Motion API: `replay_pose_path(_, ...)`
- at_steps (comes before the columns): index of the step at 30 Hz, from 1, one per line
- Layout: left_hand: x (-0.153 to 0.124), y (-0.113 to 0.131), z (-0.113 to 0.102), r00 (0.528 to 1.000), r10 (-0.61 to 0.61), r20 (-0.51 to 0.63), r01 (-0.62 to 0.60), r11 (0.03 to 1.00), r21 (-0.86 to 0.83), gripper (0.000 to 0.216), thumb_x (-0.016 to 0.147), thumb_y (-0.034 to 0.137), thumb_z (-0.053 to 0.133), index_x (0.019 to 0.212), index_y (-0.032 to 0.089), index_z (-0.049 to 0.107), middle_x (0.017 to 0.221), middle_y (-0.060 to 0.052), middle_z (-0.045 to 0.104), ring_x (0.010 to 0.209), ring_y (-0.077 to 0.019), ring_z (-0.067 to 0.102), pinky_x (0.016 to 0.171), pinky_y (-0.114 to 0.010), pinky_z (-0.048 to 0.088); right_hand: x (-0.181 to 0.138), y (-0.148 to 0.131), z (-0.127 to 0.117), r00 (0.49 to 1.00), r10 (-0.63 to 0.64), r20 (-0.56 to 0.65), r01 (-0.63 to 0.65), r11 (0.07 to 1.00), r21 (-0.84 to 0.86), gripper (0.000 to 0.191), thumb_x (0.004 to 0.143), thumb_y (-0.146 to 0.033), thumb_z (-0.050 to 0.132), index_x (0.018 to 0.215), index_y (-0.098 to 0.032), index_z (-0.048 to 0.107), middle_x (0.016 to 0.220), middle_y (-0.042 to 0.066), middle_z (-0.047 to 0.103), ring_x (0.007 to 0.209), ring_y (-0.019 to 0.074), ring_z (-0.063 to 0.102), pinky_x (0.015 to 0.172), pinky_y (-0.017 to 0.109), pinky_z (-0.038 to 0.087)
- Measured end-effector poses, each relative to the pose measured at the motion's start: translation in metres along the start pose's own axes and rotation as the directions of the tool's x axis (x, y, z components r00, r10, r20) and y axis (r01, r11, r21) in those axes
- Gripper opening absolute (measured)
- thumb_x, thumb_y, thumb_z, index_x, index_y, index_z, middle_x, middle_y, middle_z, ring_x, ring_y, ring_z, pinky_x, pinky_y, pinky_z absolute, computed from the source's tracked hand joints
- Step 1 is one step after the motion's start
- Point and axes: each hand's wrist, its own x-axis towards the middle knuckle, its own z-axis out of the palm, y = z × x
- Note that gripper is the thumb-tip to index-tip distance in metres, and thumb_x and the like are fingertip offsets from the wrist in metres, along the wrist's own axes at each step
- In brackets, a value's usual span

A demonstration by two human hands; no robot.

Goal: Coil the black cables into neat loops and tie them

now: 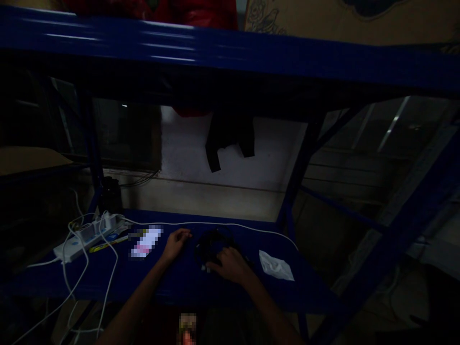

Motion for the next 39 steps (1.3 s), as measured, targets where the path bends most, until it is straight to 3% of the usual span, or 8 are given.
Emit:
replay_pose_path(3,0.000,0.001,0.000,1.000,-0.001,-0.008,0.001,1.000,0.002,0.044,0.092,0.053,0.064,0.113,0.016,0.073,0.106,-0.013,0.082,0.101,-0.0289,0.076,0.094,-0.042,0.056,0.002,0.009,-0.011,0.995,-0.094,-0.024,0.093,0.995,-0.035,0.057,0.110,-0.056,0.038,0.097,-0.018,0.078,0.101,0.013,0.079,0.105,0.0286,0.073,0.104,0.044,0.049)
replay_pose_path(8,0.000,0.001,-0.001,1.000,0.000,-0.029,0.000,1.000,-0.002,0.046,0.091,0.055,0.064,0.115,0.016,0.072,0.105,-0.013,0.082,0.102,-0.0284,0.076,0.093,-0.042,0.056,0.007,0.009,-0.020,0.984,-0.148,-0.098,0.134,0.981,-0.140,0.048,0.109,-0.051,0.048,0.128,-0.013,0.068,0.127,0.020,0.074,0.118,0.0319,0.070,0.107,0.047,0.048)
replay_pose_path(14,0.000,0.000,-0.002,0.999,-0.018,-0.047,0.017,1.000,-0.015,0.048,0.090,0.055,0.064,0.115,0.015,0.072,0.104,-0.013,0.082,0.098,-0.0279,0.077,0.088,-0.040,0.058,0.010,-0.015,-0.024,0.996,-0.087,-0.032,0.076,0.960,-0.269,0.030,0.106,-0.036,0.059,0.124,-0.015,0.071,0.125,0.020,0.074,0.119,0.0360,0.068,0.105,0.052,0.048)
replay_pose_path(20,0.001,-0.003,-0.002,0.998,-0.024,-0.053,0.023,0.999,-0.027,0.049,0.089,0.056,0.065,0.115,0.015,0.072,0.104,-0.014,0.082,0.099,-0.0278,0.077,0.088,-0.040,0.058,0.011,-0.022,-0.016,0.994,-0.092,-0.058,0.067,0.939,-0.337,0.051,0.095,-0.047,0.075,0.138,-0.020,0.068,0.131,0.021,0.071,0.121,0.0394,0.066,0.105,0.056,0.050)
replay_pose_path(27,0.002,-0.004,-0.001,0.998,-0.013,-0.058,0.013,1.000,-0.014,0.050,0.088,0.058,0.065,0.113,0.015,0.073,0.101,-0.012,0.082,0.098,-0.0279,0.077,0.088,-0.040,0.057,-0.019,-0.003,-0.004,0.939,-0.033,-0.342,-0.001,0.995,-0.101,0.065,0.099,-0.062,0.063,0.146,-0.018,0.058,0.141,0.020,0.065,0.131,0.0385,0.059,0.113,0.055,0.044)
replay_pose_path(34,0.000,0.002,-0.002,0.998,-0.009,-0.061,0.011,1.000,0.018,0.050,0.089,0.058,0.063,0.112,0.015,0.073,0.101,-0.012,0.081,0.096,-0.0268,0.076,0.088,-0.038,0.056,-0.053,0.043,0.028,0.755,0.291,-0.588,-0.206,0.956,0.209,0.042,0.108,-0.052,0.046,0.134,-0.020,0.056,0.134,0.018,0.060,0.126,0.0349,0.056,0.108,0.054,0.045)
replay_pose_path(36,0.000,0.003,-0.003,0.998,-0.009,-0.057,0.011,1.000,0.029,0.049,0.089,0.058,0.063,0.112,0.015,0.073,0.101,-0.012,0.081,0.096,-0.0269,0.076,0.087,-0.038,0.056,-0.052,0.048,0.036,0.744,0.319,-0.587,-0.219,0.946,0.237,0.042,0.108,-0.053,0.045,0.133,-0.021,0.055,0.133,0.018,0.059,0.125,0.0353,0.055,0.107,0.056,0.045)
replay_pose_path(39,0.000,0.002,-0.004,0.999,-0.010,-0.048,0.012,0.999,0.037,0.048,0.090,0.057,0.063,0.113,0.015,0.073,0.100,-0.011,0.081,0.095,-0.0264,0.075,0.087,-0.037,0.055,-0.049,0.047,0.041,0.784,0.308,-0.539,-0.212,0.949,0.234,0.044,0.107,-0.055,0.045,0.134,-0.022,0.054,0.135,0.018,0.058,0.125,0.0354,0.054,0.107,0.057,0.044)
